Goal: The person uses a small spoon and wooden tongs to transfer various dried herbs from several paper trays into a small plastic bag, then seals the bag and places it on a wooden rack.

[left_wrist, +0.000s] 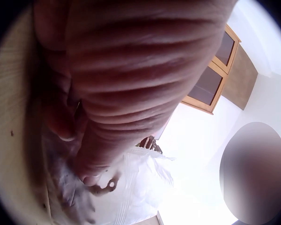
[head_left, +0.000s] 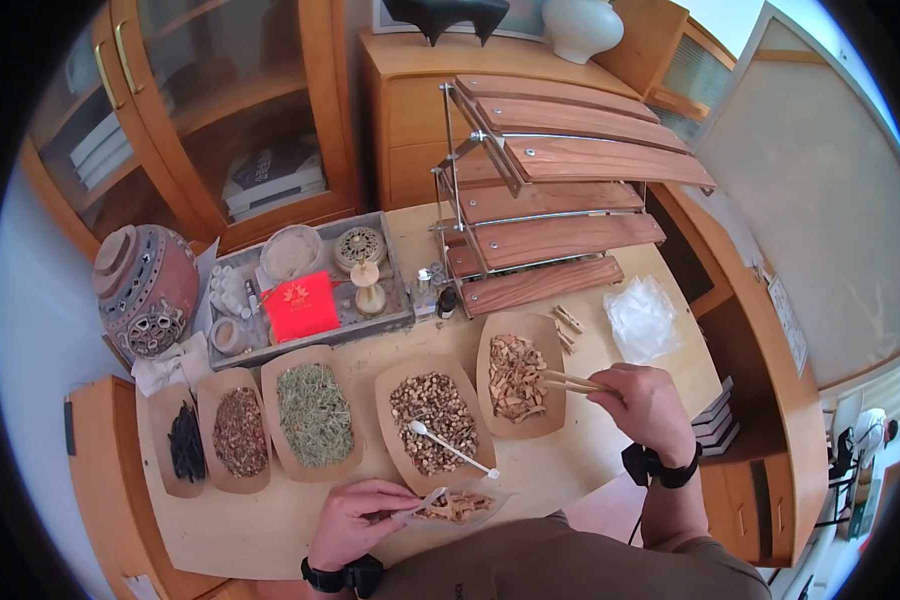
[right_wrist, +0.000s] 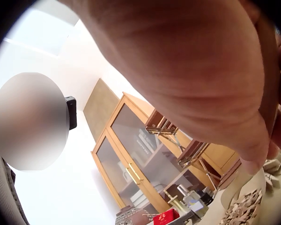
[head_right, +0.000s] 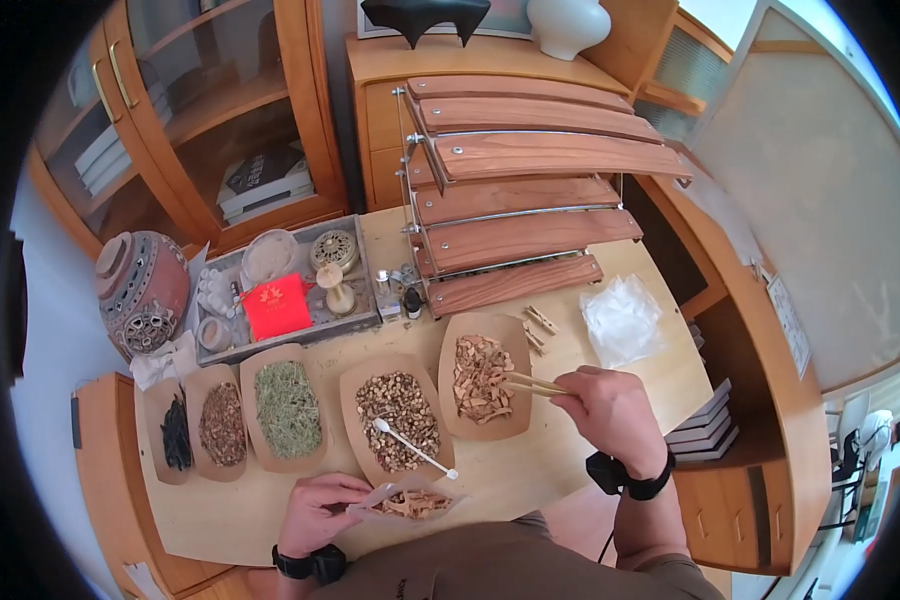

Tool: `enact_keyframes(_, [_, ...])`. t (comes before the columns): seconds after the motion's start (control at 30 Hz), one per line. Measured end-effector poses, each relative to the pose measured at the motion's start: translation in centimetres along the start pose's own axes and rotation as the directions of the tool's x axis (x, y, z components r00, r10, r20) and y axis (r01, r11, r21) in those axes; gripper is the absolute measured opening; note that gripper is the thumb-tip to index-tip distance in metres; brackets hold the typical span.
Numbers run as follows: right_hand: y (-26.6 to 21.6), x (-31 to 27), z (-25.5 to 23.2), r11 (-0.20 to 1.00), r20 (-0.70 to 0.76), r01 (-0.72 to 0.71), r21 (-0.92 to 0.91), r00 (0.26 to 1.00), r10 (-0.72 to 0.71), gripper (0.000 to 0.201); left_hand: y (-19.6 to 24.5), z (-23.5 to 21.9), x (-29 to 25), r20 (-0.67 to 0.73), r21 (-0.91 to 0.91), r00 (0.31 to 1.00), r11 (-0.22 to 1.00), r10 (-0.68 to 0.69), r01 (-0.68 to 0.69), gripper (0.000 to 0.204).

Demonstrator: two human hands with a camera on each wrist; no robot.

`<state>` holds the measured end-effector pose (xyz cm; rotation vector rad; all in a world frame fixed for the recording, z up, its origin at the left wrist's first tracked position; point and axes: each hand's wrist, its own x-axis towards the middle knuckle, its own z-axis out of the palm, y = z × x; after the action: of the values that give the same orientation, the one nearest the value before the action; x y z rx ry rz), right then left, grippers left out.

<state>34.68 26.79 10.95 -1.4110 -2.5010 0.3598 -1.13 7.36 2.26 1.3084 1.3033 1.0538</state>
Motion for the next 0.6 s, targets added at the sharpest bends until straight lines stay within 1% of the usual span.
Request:
enact_keyframes(0.07, [-0.6, 0.7, 0.5, 1.0, 0.012, 0.019, -0.008, 1.0, -0.019, 0.016, 0.0, -0.1, 0.0, -0.002, -0.005, 1.0, 1.0, -0.003, 0.003, 0.029])
enact_keyframes(0.13, [-1.2, 1.3, 0.9, 0.997, 0.034, 0.072, 0.007, 0.997, -0.073, 0.015, 0.2, -0.1, 0.0, 0.007, -0.042, 0.998, 0.997, -0.06, 0.06, 0.026])
enact_keyframes(0.17, [-1.5, 1.7, 1.1, 0.997, 0.032, 0.072, 0.009, 0.997, -0.072, 0.015, 0.1, -0.1, 0.0, 0.007, -0.04, 0.998, 0.997, -0.06, 0.06, 0.026])
enact_keyframes(0.23, [-1.9, 2.3, 1.3, 0.99, 0.082, 0.137, -0.023, 0.987, -0.135, 0.015, -0.1, 0.0, 0.1, 0.008, -0.026, 1.0, 0.999, 0.02, -0.02, 0.029])
enact_keyframes(0.37, [-1.5, 2.4, 1.1, 0.987, 0.099, 0.157, -0.044, 0.983, -0.152, 0.017, -0.2, -0.2, -0.1, 0.018, -0.023, 1.0, 1.0, -0.005, 0.005, 0.029])
enact_keyframes(0.43, [-1.2, 2.3, 0.5, 0.988, 0.14, 0.117, -0.097, 0.985, -0.103, 0.018, -0.5, -0.1, 0.0, 0.008, -0.029, 1.0, 1.0, 0.008, -0.007, 0.028])
enact_keyframes(0.47, [-1.2, 2.3, 0.4, 0.988, 0.142, 0.117, -0.097, 0.985, -0.103, 0.018, -0.3, -0.1, 0.0, 0.008, -0.03, 1.0, 1.0, 0.007, -0.006, 0.028])
enact_keyframes(0.53, [-1.0, 2.2, 0.5, 0.982, 0.149, 0.175, -0.068, 0.975, -0.163, 0.018, 0.2, -0.1, 0.1, 0.006, -0.045, 0.999, 0.998, -0.048, 0.048, 0.024])
enact_keyframes(0.6, [-0.7, 2.2, 1.0, 0.979, 0.142, 0.187, -0.078, 0.974, -0.175, 0.018, 0.2, -0.2, 0.1, 0.01, -0.044, 0.998, 0.997, -0.057, 0.058, 0.024])
